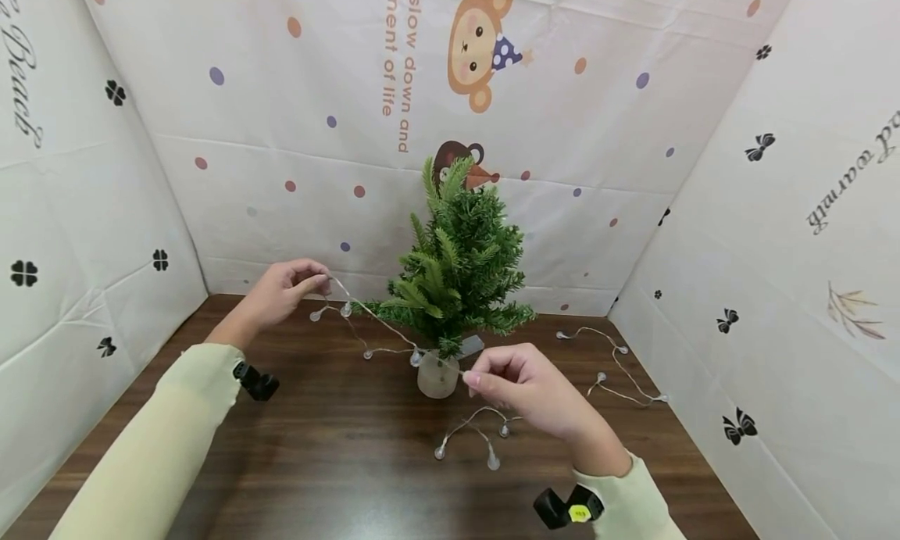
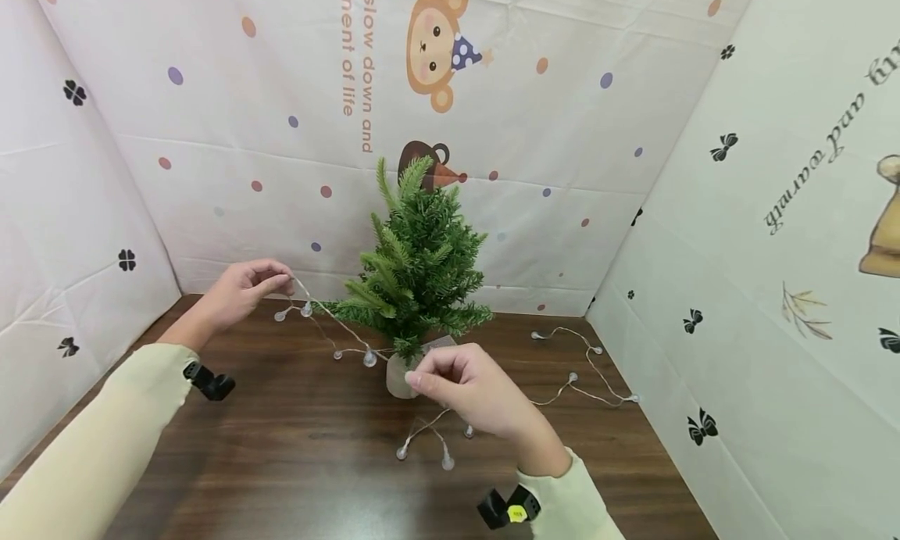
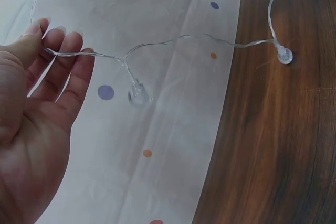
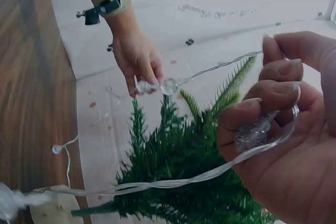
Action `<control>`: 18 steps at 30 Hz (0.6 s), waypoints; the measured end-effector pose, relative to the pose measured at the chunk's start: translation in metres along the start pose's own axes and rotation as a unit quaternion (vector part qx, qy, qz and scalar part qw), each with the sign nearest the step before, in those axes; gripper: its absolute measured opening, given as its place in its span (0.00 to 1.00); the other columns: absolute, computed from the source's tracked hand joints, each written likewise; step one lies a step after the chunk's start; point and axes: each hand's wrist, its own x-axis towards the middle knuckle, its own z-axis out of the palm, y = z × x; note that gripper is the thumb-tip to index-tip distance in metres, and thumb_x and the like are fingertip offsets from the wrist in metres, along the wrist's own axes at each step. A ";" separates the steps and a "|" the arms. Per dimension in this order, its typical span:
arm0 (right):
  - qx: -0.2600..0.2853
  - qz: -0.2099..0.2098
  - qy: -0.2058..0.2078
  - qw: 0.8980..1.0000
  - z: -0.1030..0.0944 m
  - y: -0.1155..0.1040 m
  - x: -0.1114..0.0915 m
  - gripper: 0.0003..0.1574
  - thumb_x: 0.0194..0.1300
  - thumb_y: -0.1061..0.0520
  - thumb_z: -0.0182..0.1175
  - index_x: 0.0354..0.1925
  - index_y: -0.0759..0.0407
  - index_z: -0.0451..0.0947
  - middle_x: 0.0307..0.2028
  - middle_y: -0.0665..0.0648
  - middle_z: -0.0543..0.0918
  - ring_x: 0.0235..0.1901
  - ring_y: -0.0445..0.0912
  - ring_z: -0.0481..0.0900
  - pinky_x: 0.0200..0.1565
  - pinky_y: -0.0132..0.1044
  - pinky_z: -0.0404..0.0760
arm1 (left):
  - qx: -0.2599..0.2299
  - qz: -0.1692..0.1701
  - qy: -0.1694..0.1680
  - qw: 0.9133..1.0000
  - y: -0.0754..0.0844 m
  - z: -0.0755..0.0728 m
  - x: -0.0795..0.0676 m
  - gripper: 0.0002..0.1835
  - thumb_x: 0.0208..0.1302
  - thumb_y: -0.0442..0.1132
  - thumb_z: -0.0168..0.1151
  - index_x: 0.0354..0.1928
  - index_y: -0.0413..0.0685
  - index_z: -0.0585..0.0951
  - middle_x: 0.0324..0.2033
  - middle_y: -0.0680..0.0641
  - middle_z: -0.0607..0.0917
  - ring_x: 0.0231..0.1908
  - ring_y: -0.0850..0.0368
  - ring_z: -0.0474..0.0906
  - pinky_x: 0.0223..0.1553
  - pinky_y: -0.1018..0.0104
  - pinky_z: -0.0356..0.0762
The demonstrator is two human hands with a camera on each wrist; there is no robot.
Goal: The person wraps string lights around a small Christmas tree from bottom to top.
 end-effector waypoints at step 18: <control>-0.054 -0.046 -0.093 0.993 0.017 -0.005 0.000 0.09 0.69 0.57 0.53 0.32 0.50 0.79 0.17 0.50 0.65 0.16 0.36 0.59 0.18 0.27 0.63 | -0.033 0.002 0.011 0.999 -0.019 0.000 0.008 0.10 0.69 0.40 0.53 0.44 0.44 0.80 0.36 0.38 0.85 0.35 0.60 0.82 0.34 0.72 0.78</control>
